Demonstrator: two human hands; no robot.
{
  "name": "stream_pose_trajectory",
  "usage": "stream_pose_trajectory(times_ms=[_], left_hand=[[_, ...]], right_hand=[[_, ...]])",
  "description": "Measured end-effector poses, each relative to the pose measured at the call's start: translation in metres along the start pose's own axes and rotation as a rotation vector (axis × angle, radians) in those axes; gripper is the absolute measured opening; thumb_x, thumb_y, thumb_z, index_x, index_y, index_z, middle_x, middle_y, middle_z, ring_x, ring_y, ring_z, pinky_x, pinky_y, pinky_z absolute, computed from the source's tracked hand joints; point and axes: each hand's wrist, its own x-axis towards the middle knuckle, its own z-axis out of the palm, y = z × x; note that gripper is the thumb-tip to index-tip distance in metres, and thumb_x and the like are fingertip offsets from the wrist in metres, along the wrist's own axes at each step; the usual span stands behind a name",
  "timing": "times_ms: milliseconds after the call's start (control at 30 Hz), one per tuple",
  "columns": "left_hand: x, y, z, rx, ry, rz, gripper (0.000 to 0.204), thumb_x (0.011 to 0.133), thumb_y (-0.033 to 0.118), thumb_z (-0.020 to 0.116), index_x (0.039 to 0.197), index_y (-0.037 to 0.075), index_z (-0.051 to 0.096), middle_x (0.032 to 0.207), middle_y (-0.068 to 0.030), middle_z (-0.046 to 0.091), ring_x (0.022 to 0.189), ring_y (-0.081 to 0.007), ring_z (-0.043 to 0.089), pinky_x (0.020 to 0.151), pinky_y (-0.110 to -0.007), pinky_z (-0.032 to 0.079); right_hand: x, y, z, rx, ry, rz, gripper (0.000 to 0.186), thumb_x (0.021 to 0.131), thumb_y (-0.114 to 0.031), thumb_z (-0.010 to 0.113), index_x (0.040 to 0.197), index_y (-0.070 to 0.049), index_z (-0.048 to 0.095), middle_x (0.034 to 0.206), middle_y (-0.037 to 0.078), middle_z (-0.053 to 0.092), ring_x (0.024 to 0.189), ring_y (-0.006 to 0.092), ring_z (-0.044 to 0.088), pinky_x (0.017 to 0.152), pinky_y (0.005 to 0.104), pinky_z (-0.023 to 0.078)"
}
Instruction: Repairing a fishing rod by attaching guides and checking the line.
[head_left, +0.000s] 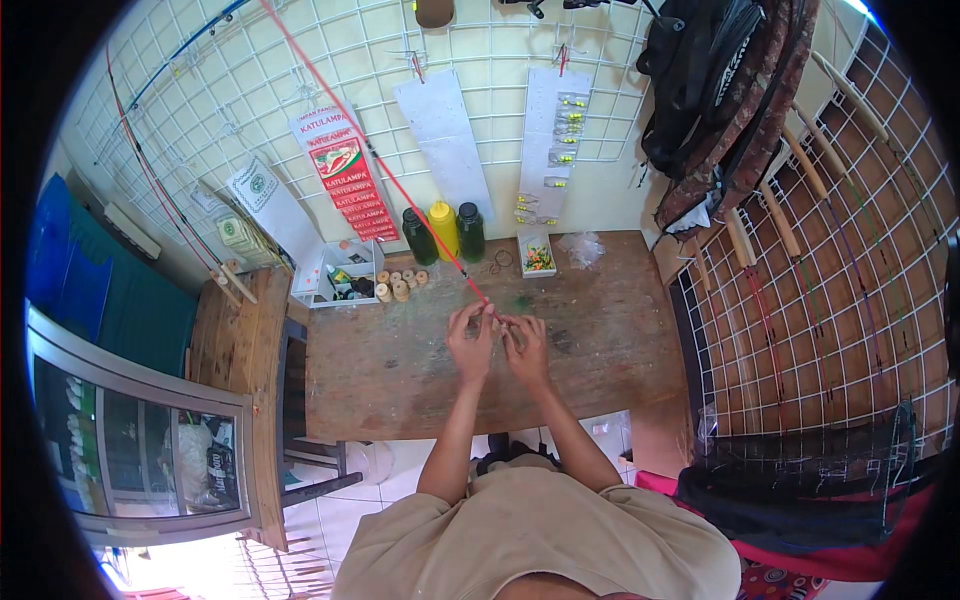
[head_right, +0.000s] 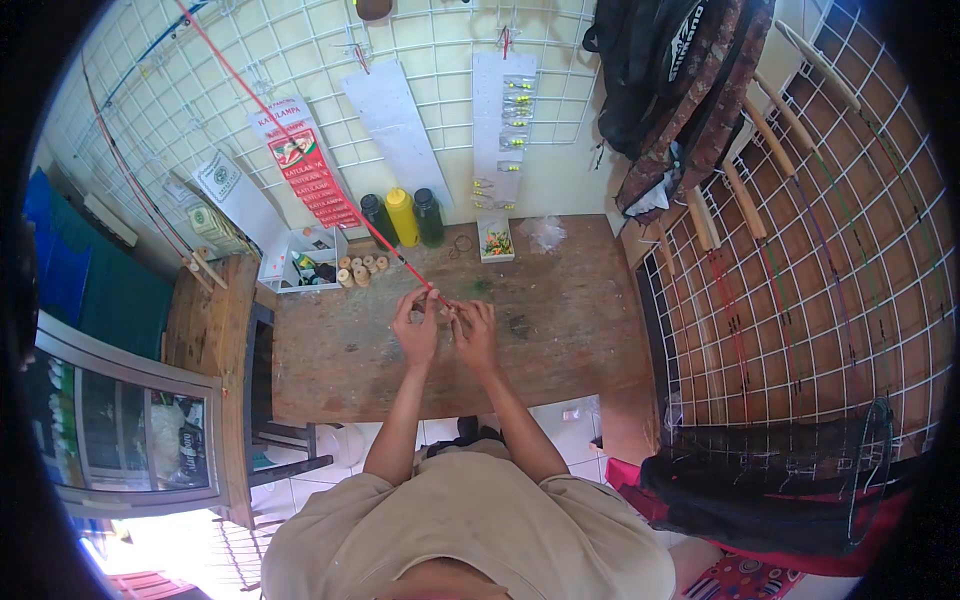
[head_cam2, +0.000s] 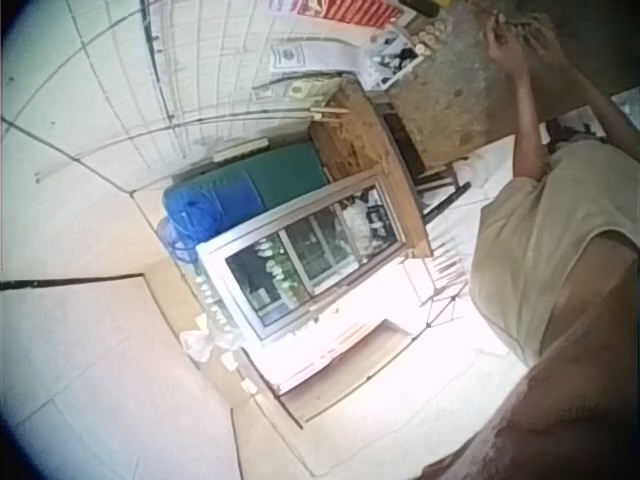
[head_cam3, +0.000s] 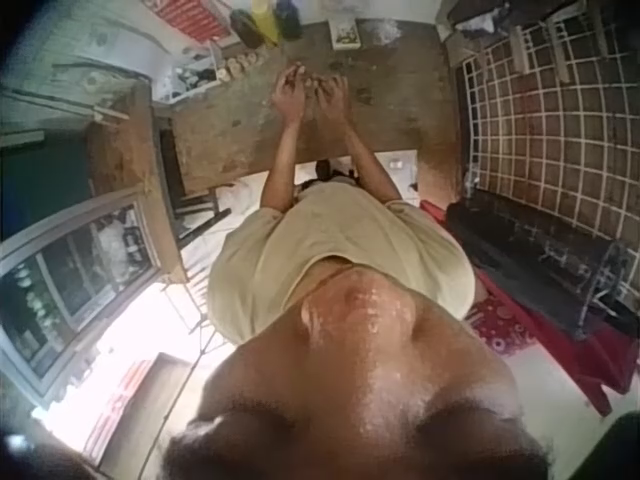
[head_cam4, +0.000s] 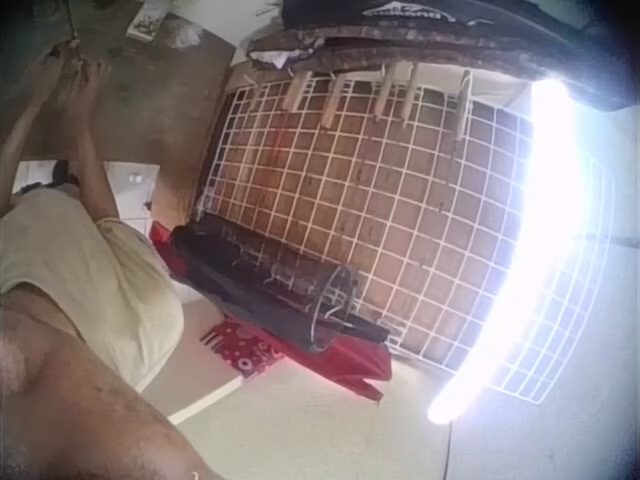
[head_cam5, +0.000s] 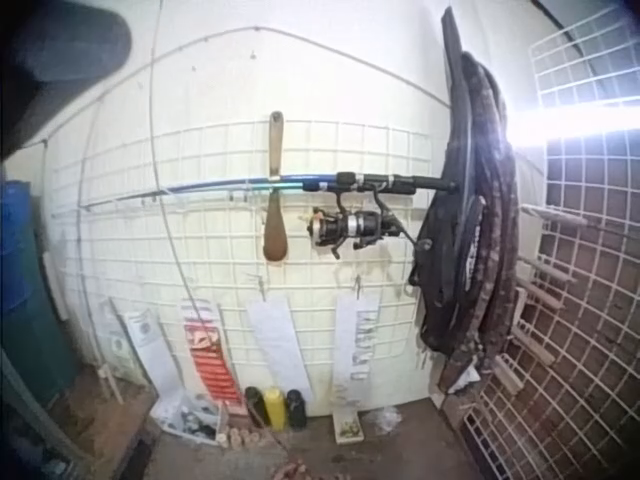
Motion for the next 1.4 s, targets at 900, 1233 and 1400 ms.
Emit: stream_pose_trajectory(times_ms=[900, 1233, 1400], left_hand=[[0.019, 0.012, 0.001, 0.091, -0.189, -0.075, 0.013, 0.077, 0.008, 0.071, 0.090, 0.005, 0.071, 0.085, -0.0048, 0.070, 0.087, -0.0184, 0.057, 0.077, -0.030, 0.046], [0.032, 0.036, -0.020, 0.025, -0.169, -0.056, 0.016, 0.079, 0.013, 0.072, 0.093, 0.006, 0.072, 0.091, -0.0041, 0.069, 0.084, -0.0139, 0.058, 0.071, -0.027, 0.045], [0.040, 0.042, -0.041, 0.137, -0.179, -0.040, 0.018, 0.077, 0.012, 0.072, 0.094, 0.008, 0.072, 0.091, -0.0046, 0.069, 0.093, -0.0188, 0.057, 0.080, -0.031, 0.046]], right_hand=[[0.051, -0.009, -0.028, 0.351, -0.156, 0.163, 0.022, 0.078, -0.013, 0.071, 0.099, -0.010, 0.071, 0.089, 0.005, 0.065, 0.089, 0.0185, 0.052, 0.072, 0.0300, 0.043], [0.060, -0.036, -0.018, 0.417, -0.107, 0.104, 0.021, 0.076, -0.007, 0.071, 0.097, -0.009, 0.071, 0.093, 0.005, 0.069, 0.087, 0.0156, 0.058, 0.070, 0.0275, 0.046], [0.063, -0.051, -0.010, 0.386, -0.112, 0.053, 0.021, 0.075, -0.005, 0.071, 0.096, -0.009, 0.072, 0.092, 0.004, 0.069, 0.086, 0.0152, 0.058, 0.069, 0.0275, 0.046]])
